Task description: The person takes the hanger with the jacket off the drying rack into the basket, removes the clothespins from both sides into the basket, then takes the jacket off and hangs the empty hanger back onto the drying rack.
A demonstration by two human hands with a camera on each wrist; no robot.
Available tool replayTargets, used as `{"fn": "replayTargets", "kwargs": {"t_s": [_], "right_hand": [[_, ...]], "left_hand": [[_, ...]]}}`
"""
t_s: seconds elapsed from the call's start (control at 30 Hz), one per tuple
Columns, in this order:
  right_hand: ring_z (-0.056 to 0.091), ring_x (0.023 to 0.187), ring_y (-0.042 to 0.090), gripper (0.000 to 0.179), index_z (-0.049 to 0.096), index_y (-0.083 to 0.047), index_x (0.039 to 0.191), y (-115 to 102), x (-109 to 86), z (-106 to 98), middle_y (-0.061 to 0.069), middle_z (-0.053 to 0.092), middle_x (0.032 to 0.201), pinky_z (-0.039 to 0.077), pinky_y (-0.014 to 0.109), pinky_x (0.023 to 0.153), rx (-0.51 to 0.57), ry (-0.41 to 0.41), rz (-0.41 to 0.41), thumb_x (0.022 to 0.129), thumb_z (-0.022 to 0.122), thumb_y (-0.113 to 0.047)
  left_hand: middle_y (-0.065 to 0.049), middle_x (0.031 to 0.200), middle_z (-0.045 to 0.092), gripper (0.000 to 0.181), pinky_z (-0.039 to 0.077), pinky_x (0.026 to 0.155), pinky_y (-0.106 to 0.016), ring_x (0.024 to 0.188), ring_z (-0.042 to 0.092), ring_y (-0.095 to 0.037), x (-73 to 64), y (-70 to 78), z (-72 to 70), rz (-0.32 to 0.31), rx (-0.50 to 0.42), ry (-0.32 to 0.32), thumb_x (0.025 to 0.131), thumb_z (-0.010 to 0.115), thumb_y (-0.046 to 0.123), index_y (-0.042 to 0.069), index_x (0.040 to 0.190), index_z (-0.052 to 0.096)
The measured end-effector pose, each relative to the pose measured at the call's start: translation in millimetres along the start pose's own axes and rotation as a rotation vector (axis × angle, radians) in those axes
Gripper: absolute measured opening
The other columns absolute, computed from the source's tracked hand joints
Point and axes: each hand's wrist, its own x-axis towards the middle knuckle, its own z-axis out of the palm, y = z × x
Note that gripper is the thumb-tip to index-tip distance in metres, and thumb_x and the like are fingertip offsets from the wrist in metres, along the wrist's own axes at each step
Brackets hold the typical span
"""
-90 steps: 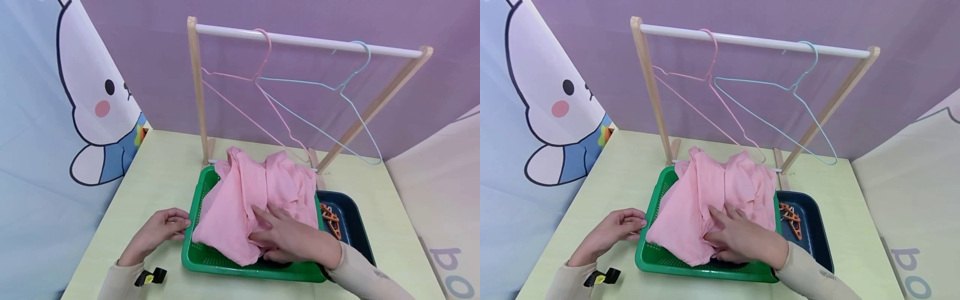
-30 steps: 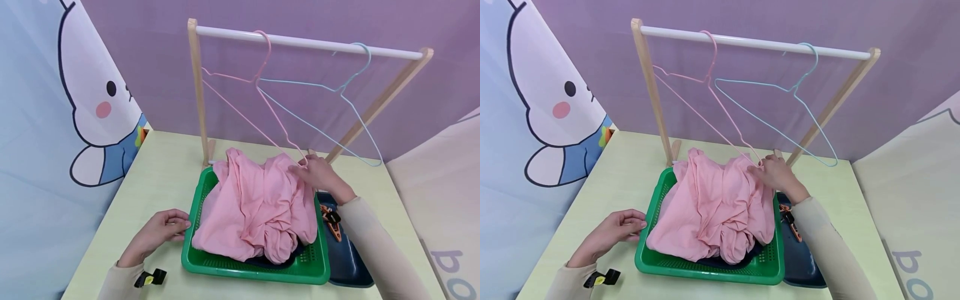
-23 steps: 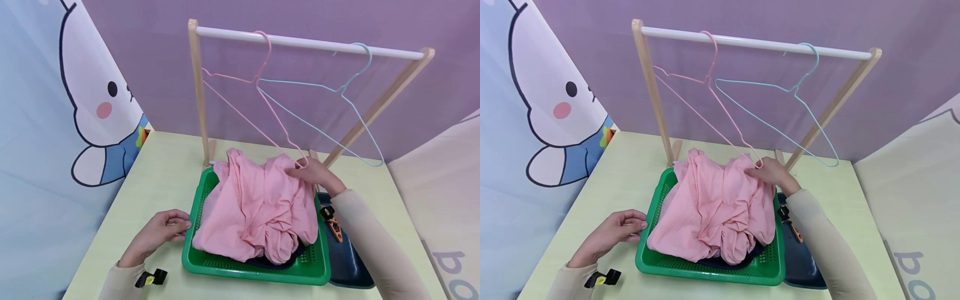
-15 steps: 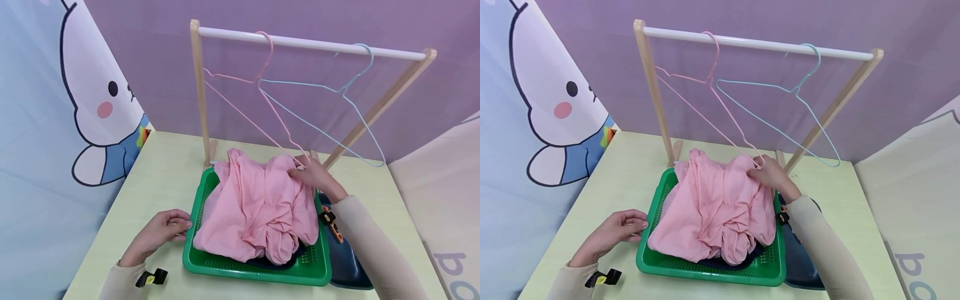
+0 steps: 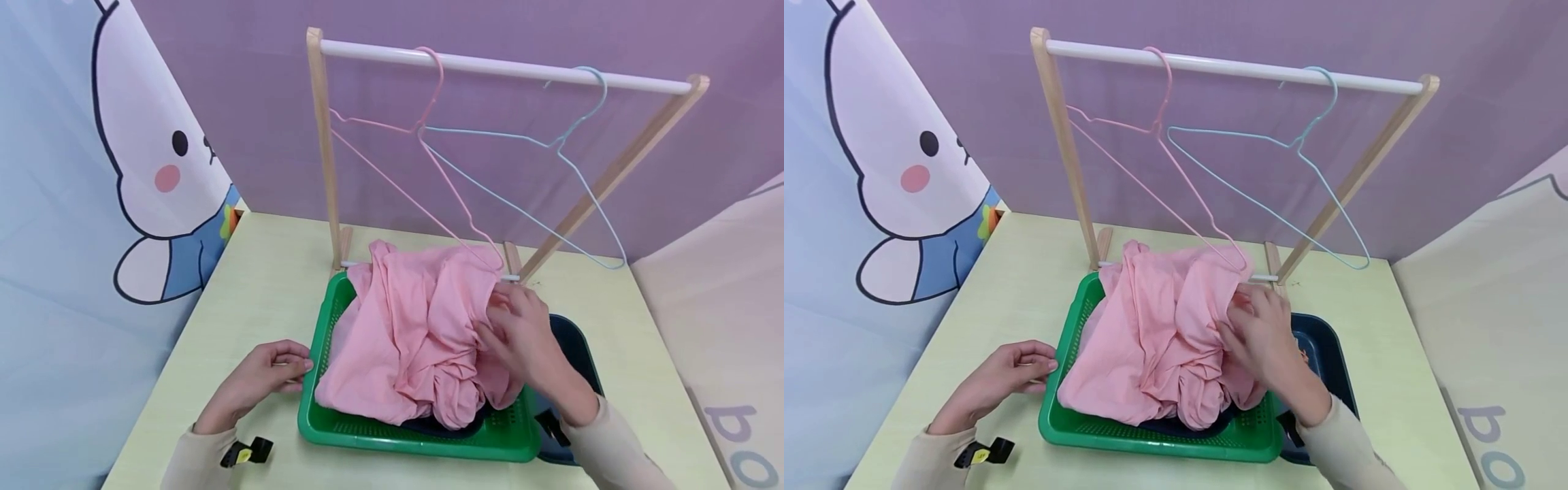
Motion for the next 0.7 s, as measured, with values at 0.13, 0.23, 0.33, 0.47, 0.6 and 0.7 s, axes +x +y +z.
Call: {"fn": "replayTargets", "kwargs": {"t_s": [0.13,0.23,0.33,0.47,0.6,0.7], "right_hand": [[0.052,0.102,0.048,0.052,0.061,-0.011,0.068,-26,-9.2,-1,0.019,0.058,0.108,0.039,0.07,0.08,-0.072,0.017,-0.069,0.106,0.045,-0.042],[0.051,0.109,0.046,0.035,0.062,-0.013,0.069,-45,-14.7,0,0.016,0.059,0.111,0.039,0.071,0.084,-0.078,-0.033,-0.107,0.098,0.058,-0.03],[0.05,0.116,0.044,0.015,0.066,-0.016,0.073,-60,-19.9,2,0.014,0.059,0.116,0.038,0.069,0.09,-0.068,-0.123,-0.137,0.083,0.074,-0.022],[0.048,0.121,0.04,0.011,0.07,-0.02,0.079,-73,-23.9,6,0.01,0.058,0.119,0.038,0.067,0.094,-0.071,-0.223,-0.146,0.077,0.081,-0.023],[0.047,0.122,0.037,0.017,0.069,-0.022,0.08,-75,-23.7,3,0.008,0.058,0.12,0.036,0.066,0.097,-0.07,-0.254,-0.11,0.092,0.067,-0.033],[0.049,0.118,0.038,0.032,0.067,-0.02,0.081,-71,-20.1,-3,0.01,0.059,0.119,0.035,0.065,0.096,-0.038,-0.176,-0.089,0.101,0.055,-0.042]], "left_hand": [[-0.014,0.098,0.069,0.039,0.059,0.079,-0.047,0.087,0.07,-0.028,-0.2,0.3,-0.5,0.0,0.004,0.008,0.096,0.07,0.018,-0.011,0.12,0.057],[-0.014,0.097,0.069,0.04,0.059,0.079,-0.046,0.087,0.07,-0.028,-0.6,-0.2,-0.9,0.002,0.004,0.011,0.096,0.07,0.017,-0.011,0.12,0.056],[-0.014,0.097,0.069,0.04,0.059,0.079,-0.046,0.087,0.07,-0.028,-0.9,-0.8,-0.9,0.005,0.004,0.012,0.096,0.07,0.017,-0.012,0.12,0.056],[-0.014,0.097,0.069,0.04,0.059,0.079,-0.046,0.087,0.07,-0.028,-1.1,-0.4,-0.2,0.007,0.006,0.015,0.096,0.07,0.017,-0.012,0.12,0.056],[-0.014,0.097,0.069,0.04,0.059,0.079,-0.046,0.087,0.07,-0.028,-0.9,0.7,0.8,0.004,0.009,0.014,0.096,0.07,0.018,-0.011,0.12,0.056],[-0.014,0.098,0.069,0.04,0.06,0.079,-0.045,0.087,0.07,-0.028,-0.9,1.0,1.1,0.003,0.012,0.012,0.097,0.07,0.018,-0.011,0.121,0.056]]}}
